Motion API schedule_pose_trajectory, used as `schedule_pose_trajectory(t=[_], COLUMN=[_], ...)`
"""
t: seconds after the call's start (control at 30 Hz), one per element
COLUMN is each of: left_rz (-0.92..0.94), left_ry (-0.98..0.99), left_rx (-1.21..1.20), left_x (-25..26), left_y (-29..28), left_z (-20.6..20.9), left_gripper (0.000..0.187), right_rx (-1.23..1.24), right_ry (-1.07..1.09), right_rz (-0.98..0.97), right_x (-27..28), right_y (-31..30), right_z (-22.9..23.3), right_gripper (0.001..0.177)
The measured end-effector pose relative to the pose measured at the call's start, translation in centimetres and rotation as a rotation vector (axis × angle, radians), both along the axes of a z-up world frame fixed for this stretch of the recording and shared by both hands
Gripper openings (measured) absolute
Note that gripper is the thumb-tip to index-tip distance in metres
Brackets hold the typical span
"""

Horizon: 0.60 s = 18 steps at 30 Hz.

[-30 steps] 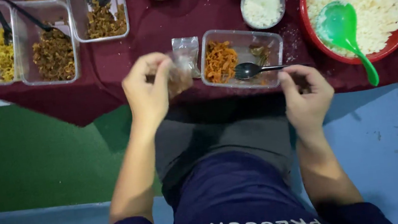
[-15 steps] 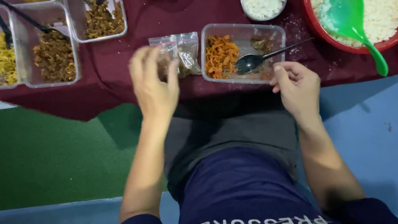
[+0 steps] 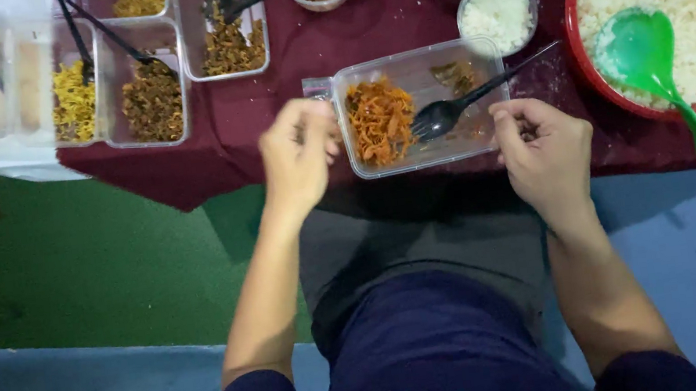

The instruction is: Portioning rice and toppings into containers and wrapping a rice ball for a meal box.

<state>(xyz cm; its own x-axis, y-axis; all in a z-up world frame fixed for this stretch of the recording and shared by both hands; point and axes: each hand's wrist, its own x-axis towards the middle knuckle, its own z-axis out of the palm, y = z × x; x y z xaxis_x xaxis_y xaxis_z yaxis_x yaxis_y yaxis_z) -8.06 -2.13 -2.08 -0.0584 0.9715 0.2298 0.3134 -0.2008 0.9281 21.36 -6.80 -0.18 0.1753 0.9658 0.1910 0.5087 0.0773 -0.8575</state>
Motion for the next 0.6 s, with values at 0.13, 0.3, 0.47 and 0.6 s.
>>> schedule_pose_trajectory(t=[0.13,0.3,0.47,0.6], left_rz=[0.129,0.121,0.197,0.170], left_ry=[0.577,0.823,0.925,0.909], left_rx=[0.166,-0.007,0.099,0.136], left_x=[-3.9,-6.8,-6.8,-6.8], left_y=[2.9,5.2,2.8,-0.8], left_z=[-0.8,-3.7,-4.0,-4.2], left_gripper=[0.036,0.036,0.015,0.014], right_rx=[-0.029,-0.040,0.019,-0.007], right_ry=[-0.034,-0.014,-0.044,-0.021], right_rz=[-0.009,-0.001,0.016,0.029], right_x=[-1.0,-1.4,0.0,0.0], right_y=[0.6,0.2,0.6,1.0], right_z=[1.8,2.9,0.4,0.3], right_gripper=[0.015,0.016,0.014,0.015])
